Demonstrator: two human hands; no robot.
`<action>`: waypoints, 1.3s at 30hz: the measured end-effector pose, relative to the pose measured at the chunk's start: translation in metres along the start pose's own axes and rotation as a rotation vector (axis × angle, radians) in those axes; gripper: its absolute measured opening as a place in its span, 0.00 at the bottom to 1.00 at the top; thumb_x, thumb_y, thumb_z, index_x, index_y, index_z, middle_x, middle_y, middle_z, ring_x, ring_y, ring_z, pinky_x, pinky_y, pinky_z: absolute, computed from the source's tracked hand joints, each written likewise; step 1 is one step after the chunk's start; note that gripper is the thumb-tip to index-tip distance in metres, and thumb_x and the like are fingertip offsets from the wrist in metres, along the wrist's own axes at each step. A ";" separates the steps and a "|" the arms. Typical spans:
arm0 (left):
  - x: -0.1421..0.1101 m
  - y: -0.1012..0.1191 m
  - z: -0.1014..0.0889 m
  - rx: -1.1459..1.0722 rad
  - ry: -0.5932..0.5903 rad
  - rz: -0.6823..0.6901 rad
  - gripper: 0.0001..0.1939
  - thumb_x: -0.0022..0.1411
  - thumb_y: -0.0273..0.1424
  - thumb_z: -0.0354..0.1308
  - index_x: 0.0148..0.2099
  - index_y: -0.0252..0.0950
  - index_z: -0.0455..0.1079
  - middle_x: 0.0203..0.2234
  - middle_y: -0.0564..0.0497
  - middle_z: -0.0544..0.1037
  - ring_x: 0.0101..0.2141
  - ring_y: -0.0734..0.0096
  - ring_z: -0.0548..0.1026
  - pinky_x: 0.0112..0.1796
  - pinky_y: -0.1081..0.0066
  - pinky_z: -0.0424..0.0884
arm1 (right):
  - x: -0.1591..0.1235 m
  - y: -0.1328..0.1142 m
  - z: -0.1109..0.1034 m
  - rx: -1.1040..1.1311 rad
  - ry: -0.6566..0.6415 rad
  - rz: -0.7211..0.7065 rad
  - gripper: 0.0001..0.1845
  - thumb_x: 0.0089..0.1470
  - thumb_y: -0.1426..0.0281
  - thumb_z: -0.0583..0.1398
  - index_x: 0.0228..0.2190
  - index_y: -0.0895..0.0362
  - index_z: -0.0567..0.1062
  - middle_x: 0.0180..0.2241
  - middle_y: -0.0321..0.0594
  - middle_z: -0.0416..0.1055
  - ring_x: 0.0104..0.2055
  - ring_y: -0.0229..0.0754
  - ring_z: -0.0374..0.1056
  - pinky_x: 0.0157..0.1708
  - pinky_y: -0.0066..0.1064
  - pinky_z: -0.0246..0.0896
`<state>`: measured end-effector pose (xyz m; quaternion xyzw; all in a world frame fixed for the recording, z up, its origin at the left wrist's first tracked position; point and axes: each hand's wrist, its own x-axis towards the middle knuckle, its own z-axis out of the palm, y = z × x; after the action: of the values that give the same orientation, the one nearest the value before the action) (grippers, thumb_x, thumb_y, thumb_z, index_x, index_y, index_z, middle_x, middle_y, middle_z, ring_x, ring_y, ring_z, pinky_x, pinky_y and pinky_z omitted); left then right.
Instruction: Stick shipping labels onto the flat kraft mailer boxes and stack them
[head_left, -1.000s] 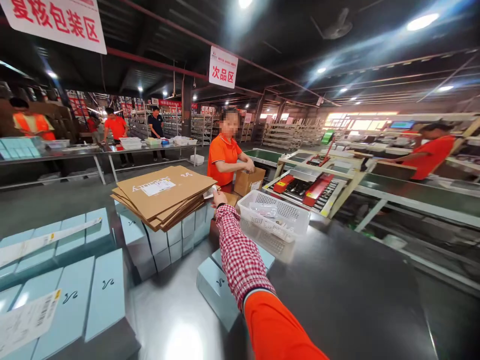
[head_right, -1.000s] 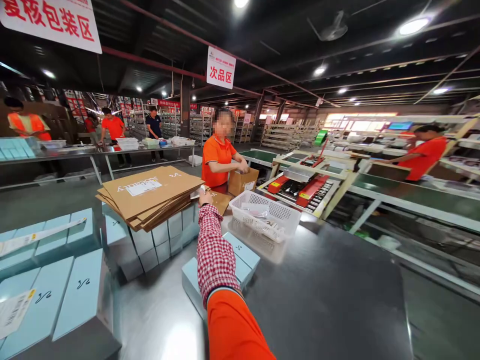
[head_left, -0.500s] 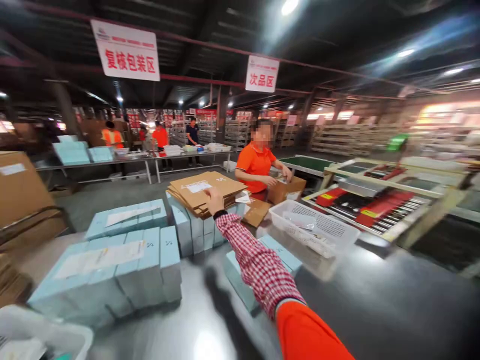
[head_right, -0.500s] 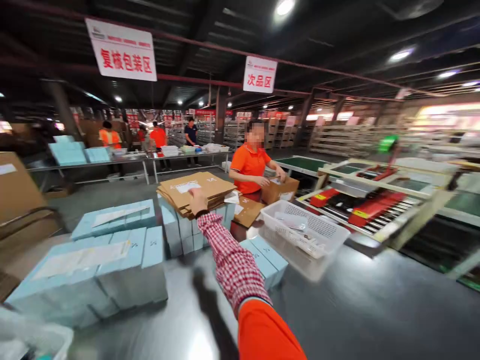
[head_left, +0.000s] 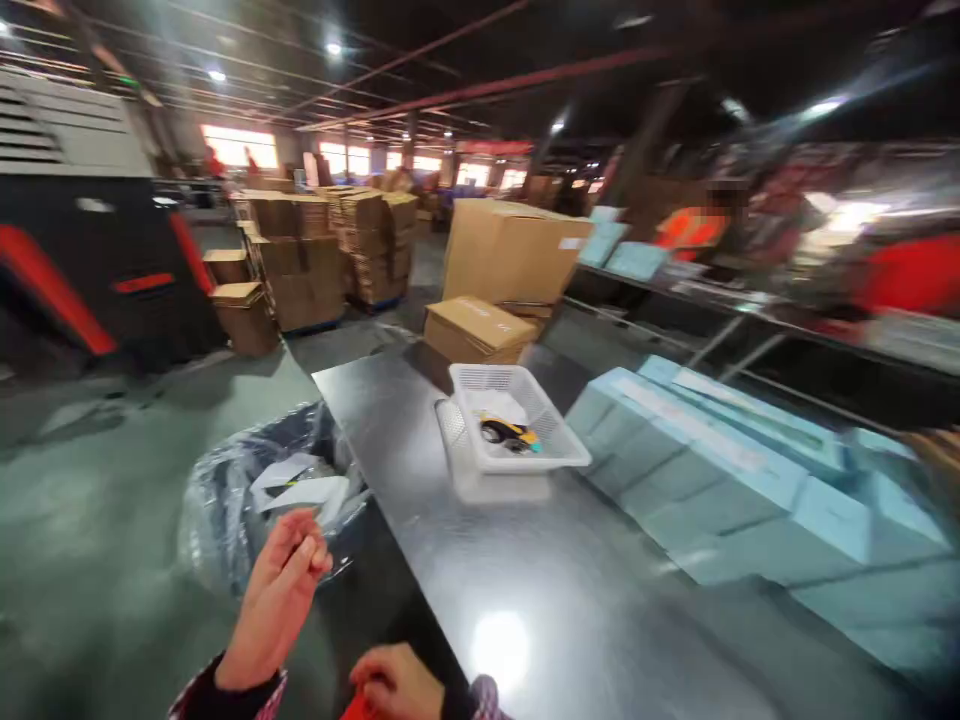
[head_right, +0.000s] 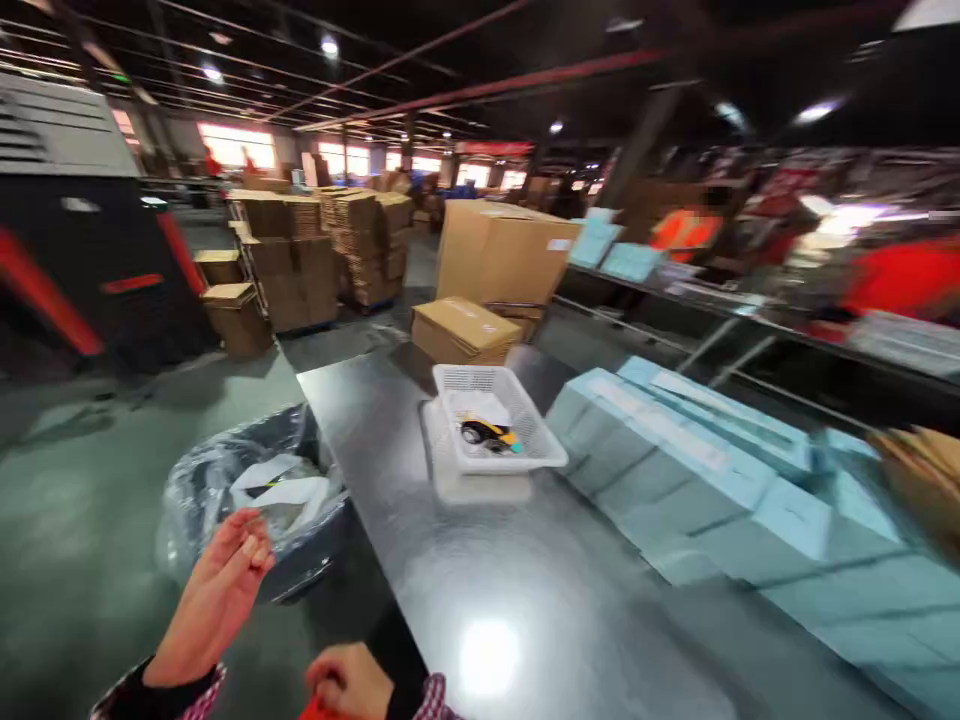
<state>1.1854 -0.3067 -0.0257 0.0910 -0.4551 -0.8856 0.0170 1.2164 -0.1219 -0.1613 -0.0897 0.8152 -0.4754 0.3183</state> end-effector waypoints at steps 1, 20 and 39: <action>-0.005 0.026 -0.033 -0.041 0.016 0.008 0.18 0.48 0.32 0.69 0.43 0.41 0.71 0.31 0.54 0.70 0.27 0.79 0.68 0.31 0.75 0.70 | 0.020 -0.004 0.032 -0.007 0.014 -0.020 0.12 0.40 0.68 0.56 0.25 0.41 0.77 0.26 0.30 0.75 0.32 0.42 0.74 0.33 0.33 0.66; 0.080 0.288 -0.430 0.566 0.131 0.398 0.13 0.65 0.32 0.52 0.52 0.45 0.59 0.39 0.51 0.69 0.34 0.73 0.73 0.40 0.69 0.70 | 0.349 -0.164 0.203 0.179 0.248 0.227 0.09 0.31 0.66 0.55 0.22 0.50 0.70 0.22 0.39 0.68 0.24 0.45 0.68 0.26 0.38 0.62; 0.555 0.473 -0.576 0.904 -0.062 0.354 0.24 0.56 0.46 0.58 0.48 0.40 0.57 0.36 0.46 0.79 0.40 0.61 0.78 0.42 0.63 0.75 | 0.820 -0.449 0.224 0.241 0.287 0.014 0.14 0.38 0.78 0.61 0.31 0.56 0.77 0.26 0.32 0.73 0.31 0.36 0.68 0.39 0.27 0.61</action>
<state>0.7166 -1.1089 -0.0517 -0.0159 -0.8029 -0.5852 0.1127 0.6413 -0.8894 -0.2206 0.0234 0.7901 -0.5754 0.2102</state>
